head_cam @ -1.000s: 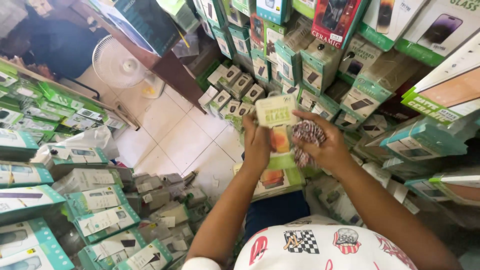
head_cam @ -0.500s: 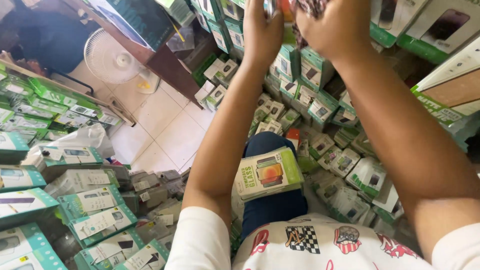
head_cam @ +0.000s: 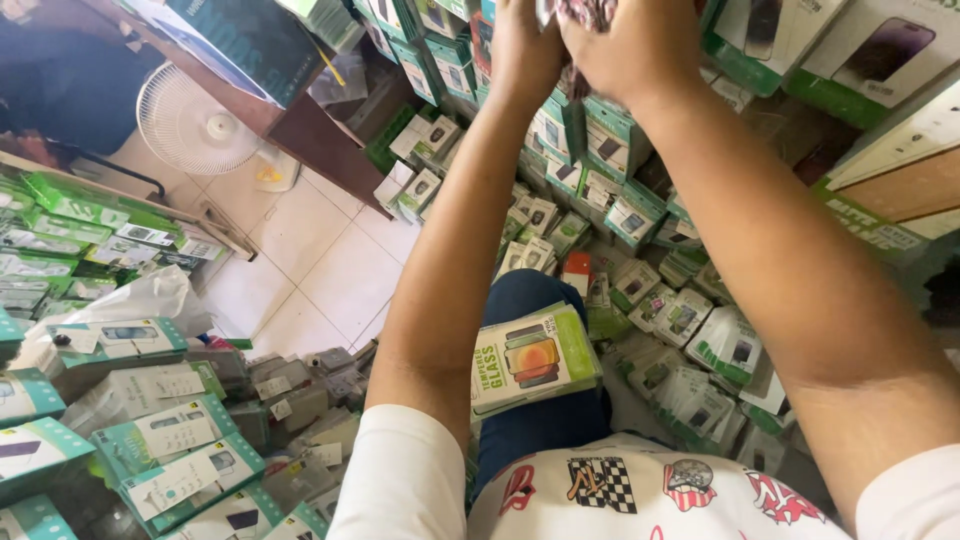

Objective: Cleaning and organizing stacks of mobile phone screen protector packaging using a cloth.

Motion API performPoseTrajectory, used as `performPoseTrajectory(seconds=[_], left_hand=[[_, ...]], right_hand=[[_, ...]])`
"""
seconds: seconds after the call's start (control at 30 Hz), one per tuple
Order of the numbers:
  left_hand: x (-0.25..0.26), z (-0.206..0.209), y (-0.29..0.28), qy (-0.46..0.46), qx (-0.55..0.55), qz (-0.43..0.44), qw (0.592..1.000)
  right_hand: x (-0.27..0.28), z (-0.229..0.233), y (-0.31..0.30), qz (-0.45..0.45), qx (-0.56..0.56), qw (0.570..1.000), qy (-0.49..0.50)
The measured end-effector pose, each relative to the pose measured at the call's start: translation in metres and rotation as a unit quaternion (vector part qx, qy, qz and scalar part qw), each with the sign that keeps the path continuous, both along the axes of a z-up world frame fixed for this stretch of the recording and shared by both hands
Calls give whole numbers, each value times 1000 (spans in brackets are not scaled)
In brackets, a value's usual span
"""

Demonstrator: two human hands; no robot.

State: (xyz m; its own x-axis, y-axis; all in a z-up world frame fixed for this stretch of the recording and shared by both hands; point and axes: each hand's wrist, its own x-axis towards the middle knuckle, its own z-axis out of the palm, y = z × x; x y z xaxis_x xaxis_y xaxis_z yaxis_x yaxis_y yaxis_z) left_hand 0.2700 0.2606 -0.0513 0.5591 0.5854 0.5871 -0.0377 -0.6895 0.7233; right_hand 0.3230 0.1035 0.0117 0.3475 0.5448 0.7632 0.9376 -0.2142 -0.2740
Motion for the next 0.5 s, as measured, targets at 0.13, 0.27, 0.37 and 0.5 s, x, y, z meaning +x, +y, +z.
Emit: performPoseTrajectory(seconds=[0.13,0.27,0.37,0.5], left_hand=[[-11,-4,-18,-12,86,18,996],[-7,14,-38,-9,66,15,998],[3,27,-58,-36,22,-60,997],[5,36,-56,-34,-5,-95,995]], right_hand=[[-23,-15,-46,86,-59,978,180],[-65,-71,-123,100,-115,924,351],[-89,-142,-180,12,-311,825,472],[-124,-230,-275,18,-270,775,571]])
